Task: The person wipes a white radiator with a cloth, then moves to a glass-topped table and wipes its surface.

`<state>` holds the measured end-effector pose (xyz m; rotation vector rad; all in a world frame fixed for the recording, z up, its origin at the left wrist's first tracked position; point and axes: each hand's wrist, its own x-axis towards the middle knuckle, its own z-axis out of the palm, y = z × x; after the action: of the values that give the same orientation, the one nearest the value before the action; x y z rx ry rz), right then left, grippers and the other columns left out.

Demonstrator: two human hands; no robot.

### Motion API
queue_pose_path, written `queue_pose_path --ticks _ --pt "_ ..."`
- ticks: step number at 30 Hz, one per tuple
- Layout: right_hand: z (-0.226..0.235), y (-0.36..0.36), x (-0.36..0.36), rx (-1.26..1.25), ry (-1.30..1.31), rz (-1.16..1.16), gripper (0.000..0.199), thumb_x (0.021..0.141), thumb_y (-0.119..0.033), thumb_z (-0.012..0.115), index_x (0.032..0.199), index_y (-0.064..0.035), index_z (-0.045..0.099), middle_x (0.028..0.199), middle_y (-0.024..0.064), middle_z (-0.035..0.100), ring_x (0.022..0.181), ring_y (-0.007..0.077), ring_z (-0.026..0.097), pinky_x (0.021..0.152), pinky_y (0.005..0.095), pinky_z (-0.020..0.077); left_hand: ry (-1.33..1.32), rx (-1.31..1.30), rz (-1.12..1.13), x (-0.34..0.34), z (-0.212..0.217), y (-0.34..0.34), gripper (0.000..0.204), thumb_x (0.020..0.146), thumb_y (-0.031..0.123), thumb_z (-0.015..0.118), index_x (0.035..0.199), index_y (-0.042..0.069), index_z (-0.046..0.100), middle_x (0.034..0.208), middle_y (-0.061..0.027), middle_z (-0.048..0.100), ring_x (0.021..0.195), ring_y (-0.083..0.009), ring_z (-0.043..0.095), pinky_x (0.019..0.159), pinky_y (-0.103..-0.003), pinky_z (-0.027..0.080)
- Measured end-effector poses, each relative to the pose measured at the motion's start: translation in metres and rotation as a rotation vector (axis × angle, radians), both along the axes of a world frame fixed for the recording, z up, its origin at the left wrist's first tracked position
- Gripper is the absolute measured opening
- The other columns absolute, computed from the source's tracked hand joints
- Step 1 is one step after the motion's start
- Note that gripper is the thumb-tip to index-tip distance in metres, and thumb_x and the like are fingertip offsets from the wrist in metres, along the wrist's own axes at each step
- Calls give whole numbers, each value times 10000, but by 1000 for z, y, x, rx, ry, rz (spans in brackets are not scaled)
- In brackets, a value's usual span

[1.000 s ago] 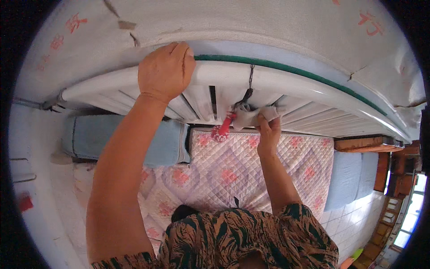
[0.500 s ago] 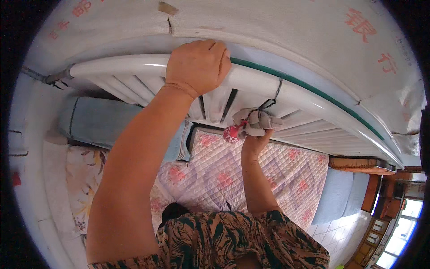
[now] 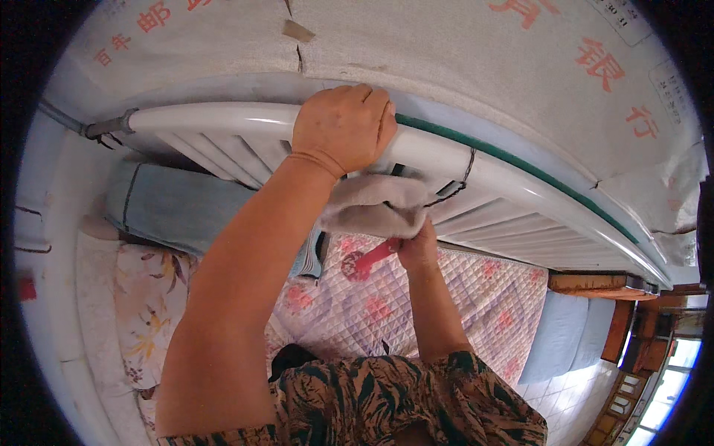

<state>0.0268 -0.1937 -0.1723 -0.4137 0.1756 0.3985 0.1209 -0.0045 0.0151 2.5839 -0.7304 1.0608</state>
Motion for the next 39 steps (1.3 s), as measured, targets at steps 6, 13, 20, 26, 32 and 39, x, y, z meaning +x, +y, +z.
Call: queue_pose_path --ticks 6,13,20,26,32,39 --pt "64 13 -12 -413 -223 -278 285 877 -121 593 1119 28 601 1068 122 663 962 231 659 877 363 531 -14 -3 30 -1 -2 3 151 833 222 559 767 90 590 705 -81 600 650 -282 614 579 -397 504" --pt "80 15 -24 -341 -251 -390 355 891 -117 584 1233 -31 549 1191 128 613 1046 242 625 892 374 519 -34 4 45 3 -6 3 149 833 234 564 770 103 600 682 -69 598 628 -277 614 572 -399 503" --pt "61 2 -18 -218 -162 -476 263 937 -134 576 1193 -72 568 1192 90 609 1060 226 617 885 365 534 -53 -2 30 3 -7 0 144 832 236 569 767 113 603 680 -65 601 623 -273 612 562 -398 500" --pt "28 -10 -10 -416 -201 -471 320 921 -130 573 1225 -47 516 1190 113 591 1081 243 598 923 386 516 -57 13 30 4 -8 2 142 829 232 577 762 110 603 677 -65 602 617 -272 614 551 -389 498" --pt "-59 -41 -20 -672 268 -431 287 897 -149 591 1147 -19 536 1089 115 613 917 235 644 735 383 557 -99 2 22 4 -7 2 146 827 234 580 756 109 605 666 -63 598 591 -271 611 535 -387 496" --pt "-115 -74 -54 -975 698 -359 354 922 -119 524 1273 -143 485 1138 135 586 904 286 650 655 415 585 -104 10 48 1 -8 3 152 826 242 580 751 112 604 665 -62 598 582 -258 611 528 -386 497"
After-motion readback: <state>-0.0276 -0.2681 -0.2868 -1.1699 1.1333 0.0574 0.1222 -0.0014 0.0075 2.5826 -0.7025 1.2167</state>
